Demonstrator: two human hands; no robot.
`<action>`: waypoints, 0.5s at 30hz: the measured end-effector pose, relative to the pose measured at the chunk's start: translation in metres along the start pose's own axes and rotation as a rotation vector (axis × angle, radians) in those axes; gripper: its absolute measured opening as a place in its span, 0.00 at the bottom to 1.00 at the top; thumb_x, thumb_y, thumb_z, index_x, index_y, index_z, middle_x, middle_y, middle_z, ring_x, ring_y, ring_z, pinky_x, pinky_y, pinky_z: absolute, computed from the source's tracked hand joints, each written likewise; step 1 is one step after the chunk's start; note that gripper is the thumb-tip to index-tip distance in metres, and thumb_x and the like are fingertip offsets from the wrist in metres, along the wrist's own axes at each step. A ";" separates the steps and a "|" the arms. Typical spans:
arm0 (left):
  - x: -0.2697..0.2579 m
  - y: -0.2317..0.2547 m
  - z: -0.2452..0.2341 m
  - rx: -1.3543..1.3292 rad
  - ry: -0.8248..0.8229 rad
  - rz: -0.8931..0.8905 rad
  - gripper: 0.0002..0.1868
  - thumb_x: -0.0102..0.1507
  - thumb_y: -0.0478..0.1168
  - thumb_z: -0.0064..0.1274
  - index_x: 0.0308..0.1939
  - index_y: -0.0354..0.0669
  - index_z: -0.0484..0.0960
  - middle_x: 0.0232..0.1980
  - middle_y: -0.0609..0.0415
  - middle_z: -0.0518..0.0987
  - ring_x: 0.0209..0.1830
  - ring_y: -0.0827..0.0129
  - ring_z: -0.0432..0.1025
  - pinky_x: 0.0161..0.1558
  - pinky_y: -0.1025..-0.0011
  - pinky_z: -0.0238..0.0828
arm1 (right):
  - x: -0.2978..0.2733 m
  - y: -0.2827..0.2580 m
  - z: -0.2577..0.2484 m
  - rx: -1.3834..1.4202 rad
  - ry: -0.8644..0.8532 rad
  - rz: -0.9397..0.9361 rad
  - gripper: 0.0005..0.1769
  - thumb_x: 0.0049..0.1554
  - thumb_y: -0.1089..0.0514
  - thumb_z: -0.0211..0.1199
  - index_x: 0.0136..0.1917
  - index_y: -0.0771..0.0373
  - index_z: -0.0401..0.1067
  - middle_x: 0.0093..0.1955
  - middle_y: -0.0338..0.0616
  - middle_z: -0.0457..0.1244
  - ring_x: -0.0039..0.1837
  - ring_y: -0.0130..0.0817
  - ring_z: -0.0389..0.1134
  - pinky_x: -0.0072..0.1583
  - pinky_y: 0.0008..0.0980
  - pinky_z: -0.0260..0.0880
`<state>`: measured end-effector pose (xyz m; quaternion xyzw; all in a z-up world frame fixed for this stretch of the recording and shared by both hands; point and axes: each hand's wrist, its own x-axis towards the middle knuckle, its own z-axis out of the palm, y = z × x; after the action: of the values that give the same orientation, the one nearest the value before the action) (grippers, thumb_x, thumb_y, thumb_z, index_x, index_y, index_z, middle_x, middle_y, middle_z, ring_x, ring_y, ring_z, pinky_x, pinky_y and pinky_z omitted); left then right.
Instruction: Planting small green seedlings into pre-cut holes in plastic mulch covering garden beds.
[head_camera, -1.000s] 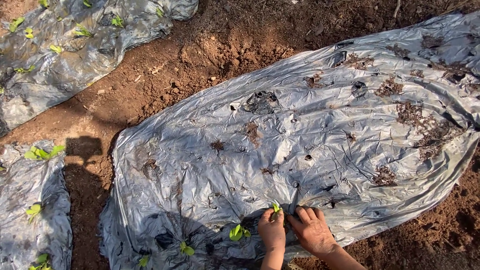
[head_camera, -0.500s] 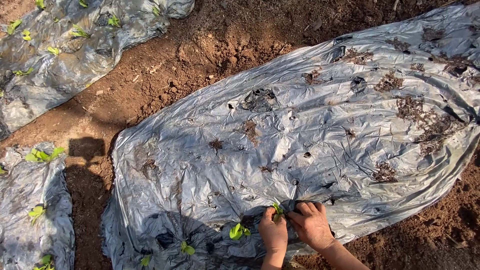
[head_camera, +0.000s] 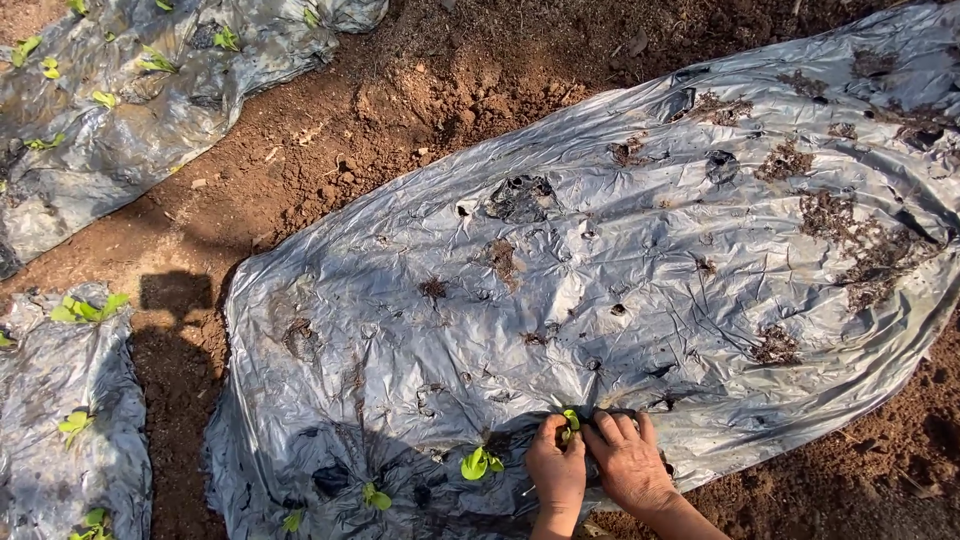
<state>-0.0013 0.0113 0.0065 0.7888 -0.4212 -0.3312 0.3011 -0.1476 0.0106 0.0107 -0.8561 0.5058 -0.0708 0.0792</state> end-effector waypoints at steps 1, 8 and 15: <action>0.000 0.004 -0.002 0.001 0.001 -0.001 0.13 0.53 0.41 0.61 0.42 0.55 0.86 0.39 0.60 0.89 0.38 0.63 0.82 0.47 0.66 0.77 | 0.003 -0.003 -0.005 0.001 0.000 -0.001 0.30 0.51 0.52 0.58 0.68 0.53 0.67 0.68 0.49 0.56 0.61 0.52 0.59 0.66 0.69 0.55; -0.003 0.012 -0.012 -0.032 -0.177 -0.127 0.29 0.53 0.35 0.54 0.59 0.54 0.81 0.53 0.56 0.87 0.52 0.65 0.81 0.57 0.66 0.77 | 0.015 -0.010 -0.006 -0.211 -0.304 -0.025 0.31 0.55 0.55 0.54 0.72 0.57 0.58 0.63 0.51 0.53 0.59 0.54 0.57 0.63 0.70 0.55; -0.003 0.029 -0.045 0.057 -0.328 0.183 0.23 0.61 0.36 0.49 0.60 0.54 0.82 0.61 0.54 0.78 0.57 0.54 0.76 0.56 0.55 0.73 | 0.021 -0.010 -0.012 -0.309 -0.237 -0.063 0.25 0.56 0.53 0.57 0.67 0.53 0.63 0.55 0.49 0.56 0.55 0.54 0.59 0.60 0.68 0.59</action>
<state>0.0186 0.0090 0.0563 0.6910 -0.5437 -0.4145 0.2348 -0.1315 -0.0037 0.0250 -0.8758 0.4708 0.1068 0.0036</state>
